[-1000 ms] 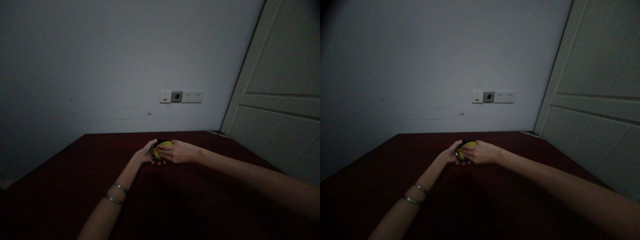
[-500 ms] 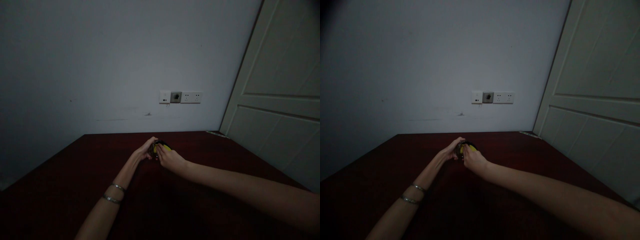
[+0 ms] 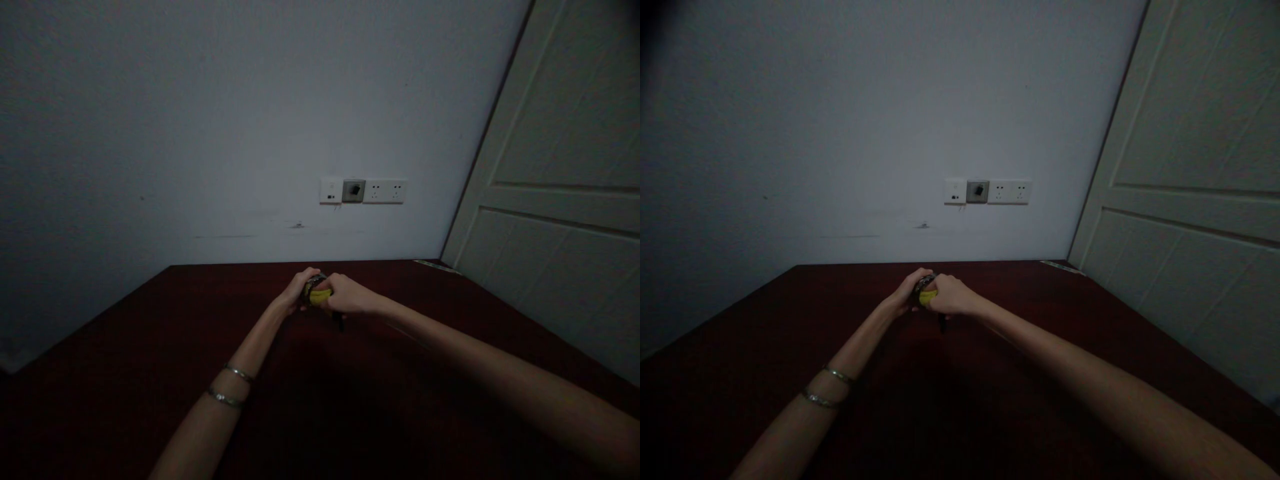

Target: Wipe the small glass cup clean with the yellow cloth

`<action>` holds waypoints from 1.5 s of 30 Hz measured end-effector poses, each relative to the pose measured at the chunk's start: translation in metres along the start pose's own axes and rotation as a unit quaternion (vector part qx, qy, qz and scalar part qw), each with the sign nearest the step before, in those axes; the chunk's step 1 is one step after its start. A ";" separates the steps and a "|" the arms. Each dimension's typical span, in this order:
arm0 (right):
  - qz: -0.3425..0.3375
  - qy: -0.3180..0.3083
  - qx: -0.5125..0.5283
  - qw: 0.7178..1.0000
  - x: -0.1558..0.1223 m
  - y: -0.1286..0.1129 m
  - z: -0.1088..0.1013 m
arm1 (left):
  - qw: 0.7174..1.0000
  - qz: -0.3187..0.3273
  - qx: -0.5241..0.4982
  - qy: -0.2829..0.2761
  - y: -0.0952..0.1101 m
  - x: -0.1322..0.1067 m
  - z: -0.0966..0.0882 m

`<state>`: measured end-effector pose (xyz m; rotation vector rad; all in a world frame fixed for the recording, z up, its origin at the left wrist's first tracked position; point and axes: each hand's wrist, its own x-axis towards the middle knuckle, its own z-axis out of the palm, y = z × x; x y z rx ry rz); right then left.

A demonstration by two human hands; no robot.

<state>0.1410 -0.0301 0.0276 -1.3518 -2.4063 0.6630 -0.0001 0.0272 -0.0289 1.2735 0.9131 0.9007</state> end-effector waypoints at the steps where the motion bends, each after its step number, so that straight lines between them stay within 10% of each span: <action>1: 0.016 -0.004 0.076 0.997 0.001 0.001 0.001 | 1.000 0.001 -0.012 0.009 0.000 0.000 0.000; 6: 0.090 0.069 0.402 0.909 0.000 0.000 0.018 | 0.996 0.025 -0.075 0.039 -0.002 0.001 0.001; 12: 0.175 0.166 0.646 0.724 -0.004 -0.008 0.028 | 0.985 0.087 -0.136 0.058 -0.004 0.003 0.007; 17: 0.186 0.157 0.691 0.680 -0.006 -0.003 0.025 | 0.989 0.074 -0.116 0.055 -0.005 0.001 0.009; 22: 0.153 0.114 0.683 0.705 -0.015 0.010 0.019 | 0.992 0.019 -0.121 0.030 -0.001 0.002 -0.001; 30: -0.179 0.357 0.154 0.904 -0.027 0.035 0.006 | 0.980 -0.081 -0.088 -0.159 0.003 0.007 -0.030; 36: -0.411 0.229 -0.319 0.823 -0.027 0.038 0.006 | 0.953 -0.156 -0.117 -0.232 0.002 0.006 -0.027; 45: -0.443 0.091 -0.484 0.750 -0.022 0.033 -0.010 | 0.929 -0.224 -0.096 -0.280 -0.003 0.007 -0.018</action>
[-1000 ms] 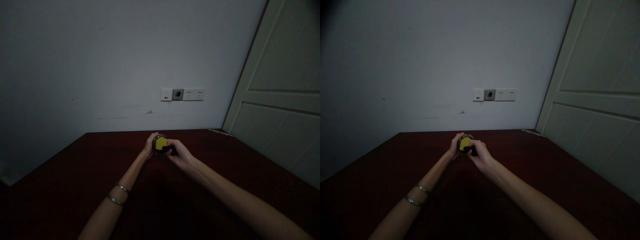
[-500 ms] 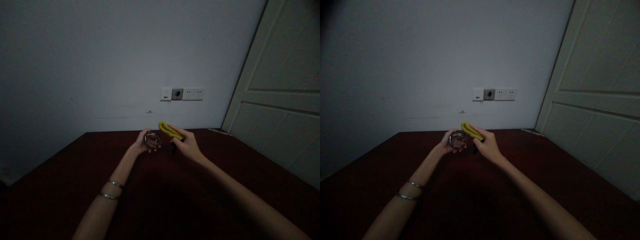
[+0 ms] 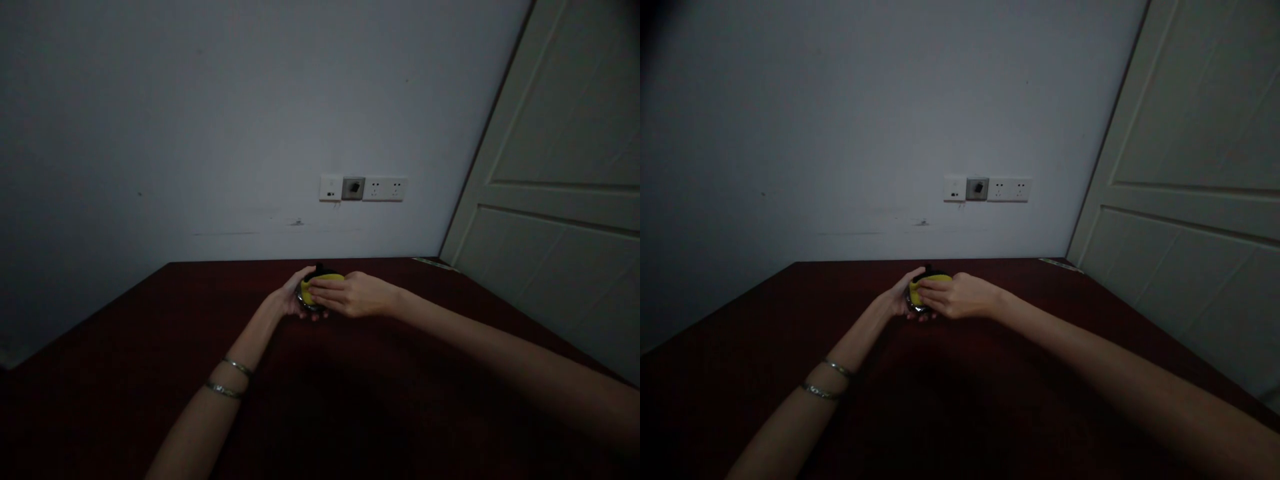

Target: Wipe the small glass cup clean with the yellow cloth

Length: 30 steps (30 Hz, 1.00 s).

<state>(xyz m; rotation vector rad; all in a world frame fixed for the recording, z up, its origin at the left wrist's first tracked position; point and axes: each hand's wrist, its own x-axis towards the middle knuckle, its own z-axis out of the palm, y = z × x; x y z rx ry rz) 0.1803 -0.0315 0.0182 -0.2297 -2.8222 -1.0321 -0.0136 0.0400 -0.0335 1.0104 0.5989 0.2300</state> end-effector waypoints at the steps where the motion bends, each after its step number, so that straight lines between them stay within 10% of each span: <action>1: -0.009 -0.011 0.000 1.000 0.001 0.000 0.001 | 1.000 -0.006 0.003 0.005 -0.002 0.002 -0.001; 11: 0.004 -0.081 -0.001 0.997 0.005 -0.006 0.016 | 0.998 -0.023 0.024 0.051 -0.010 0.006 -0.009; 30: 0.230 -0.101 -0.071 0.965 0.027 -0.055 0.039 | 0.941 0.052 0.178 0.284 0.006 -0.001 0.020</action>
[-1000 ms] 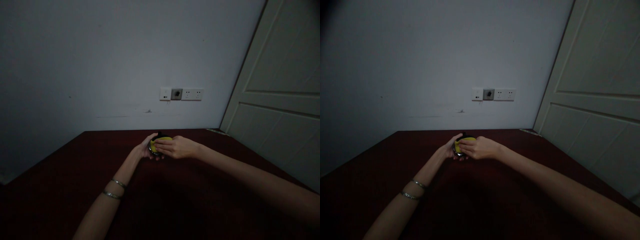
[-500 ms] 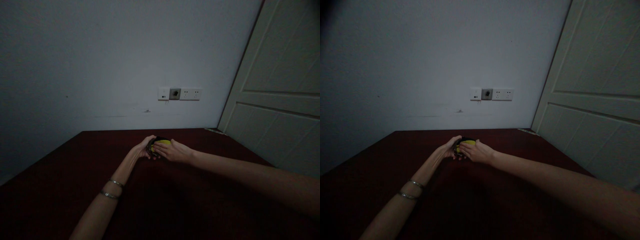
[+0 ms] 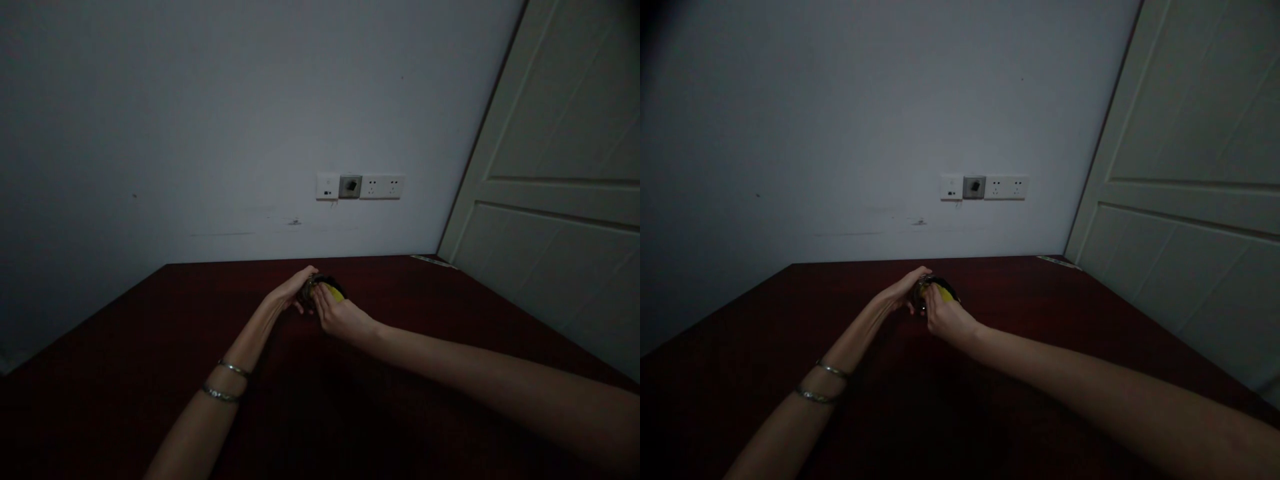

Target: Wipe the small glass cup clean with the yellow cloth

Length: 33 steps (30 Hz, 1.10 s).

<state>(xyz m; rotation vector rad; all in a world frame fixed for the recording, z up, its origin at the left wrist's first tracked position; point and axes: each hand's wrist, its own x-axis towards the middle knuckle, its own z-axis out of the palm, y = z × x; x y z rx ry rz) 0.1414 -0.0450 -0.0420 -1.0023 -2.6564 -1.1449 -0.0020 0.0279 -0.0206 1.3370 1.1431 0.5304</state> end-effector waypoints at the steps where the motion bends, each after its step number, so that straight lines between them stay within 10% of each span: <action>1: 0.013 -0.003 0.013 1.000 0.003 0.000 -0.003 | 1.000 0.017 0.005 0.007 0.001 0.000 0.000; 16: 0.225 -0.054 0.373 0.899 0.022 0.031 -0.039 | 0.989 0.124 -0.020 0.078 0.006 -0.002 0.003; 25: 0.326 -0.008 0.673 0.664 0.014 0.029 -0.028 | 0.974 0.165 -0.150 0.041 -0.002 0.003 0.003; 29: 0.331 0.008 0.790 0.516 0.013 0.030 -0.026 | 0.967 0.174 -0.184 0.007 -0.007 0.007 0.000; 33: 0.312 0.003 0.833 0.457 0.003 0.042 -0.031 | 0.956 0.182 -0.230 0.014 -0.012 0.013 -0.003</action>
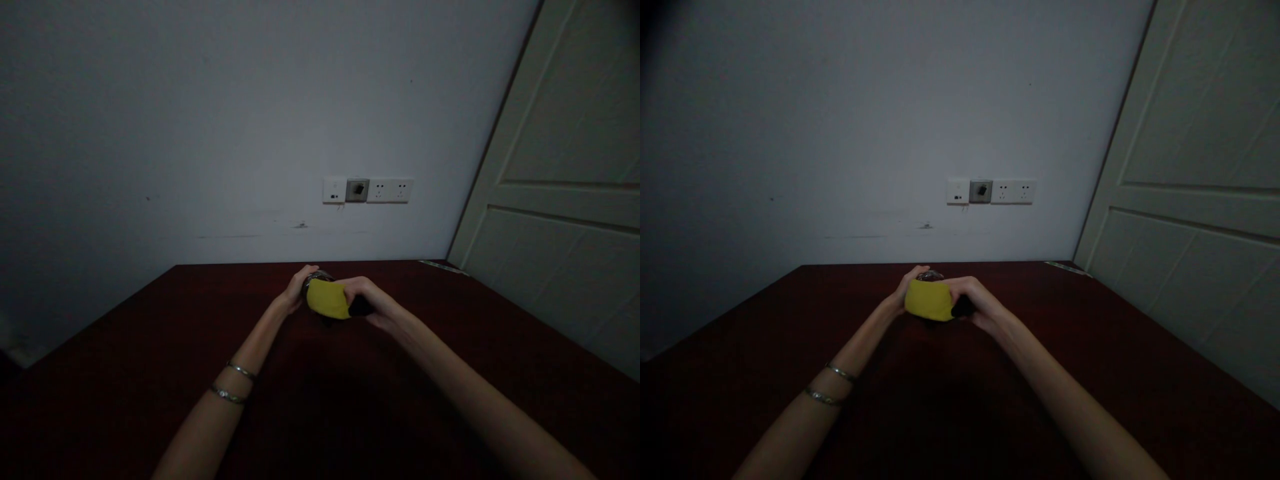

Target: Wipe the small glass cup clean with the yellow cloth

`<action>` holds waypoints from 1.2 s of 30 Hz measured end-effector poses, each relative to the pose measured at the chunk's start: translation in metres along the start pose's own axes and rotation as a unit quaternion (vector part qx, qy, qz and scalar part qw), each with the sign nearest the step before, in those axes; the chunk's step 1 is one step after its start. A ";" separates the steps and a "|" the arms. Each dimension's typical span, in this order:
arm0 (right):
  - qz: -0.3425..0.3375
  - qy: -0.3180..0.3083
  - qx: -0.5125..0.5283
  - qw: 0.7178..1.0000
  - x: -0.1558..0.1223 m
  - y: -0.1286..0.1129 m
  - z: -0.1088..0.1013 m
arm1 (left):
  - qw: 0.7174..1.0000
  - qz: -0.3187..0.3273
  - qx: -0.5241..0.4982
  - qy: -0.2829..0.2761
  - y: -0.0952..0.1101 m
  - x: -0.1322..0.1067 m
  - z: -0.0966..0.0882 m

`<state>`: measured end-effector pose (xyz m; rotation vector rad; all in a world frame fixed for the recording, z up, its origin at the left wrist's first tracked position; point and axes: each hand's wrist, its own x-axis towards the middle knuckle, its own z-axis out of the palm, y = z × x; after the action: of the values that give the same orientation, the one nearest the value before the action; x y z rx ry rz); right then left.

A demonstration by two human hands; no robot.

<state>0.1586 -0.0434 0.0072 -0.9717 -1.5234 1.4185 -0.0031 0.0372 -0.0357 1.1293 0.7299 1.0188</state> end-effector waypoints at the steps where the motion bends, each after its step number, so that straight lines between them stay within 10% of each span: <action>1: 0.004 -0.011 0.010 1.000 -0.003 -0.004 -0.004 | 1.000 -0.002 -0.012 0.007 -0.001 0.001 -0.002; 10: -0.086 0.080 0.015 0.993 -0.014 -0.050 -0.043 | 0.986 -0.072 -0.064 -0.135 0.003 0.000 -0.010; 23: -0.147 0.139 0.068 0.977 0.029 -0.006 -0.101 | 0.970 -0.182 -0.081 -0.140 0.003 0.003 -0.005; 36: -0.144 0.198 0.068 0.967 0.029 -0.004 -0.056 | 0.973 -0.137 -0.120 -0.144 -0.005 0.005 -0.008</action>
<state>0.2005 0.0036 0.0146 -0.8488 -1.1962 1.0348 -0.0069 0.0446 -0.0424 0.9107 0.4973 0.6716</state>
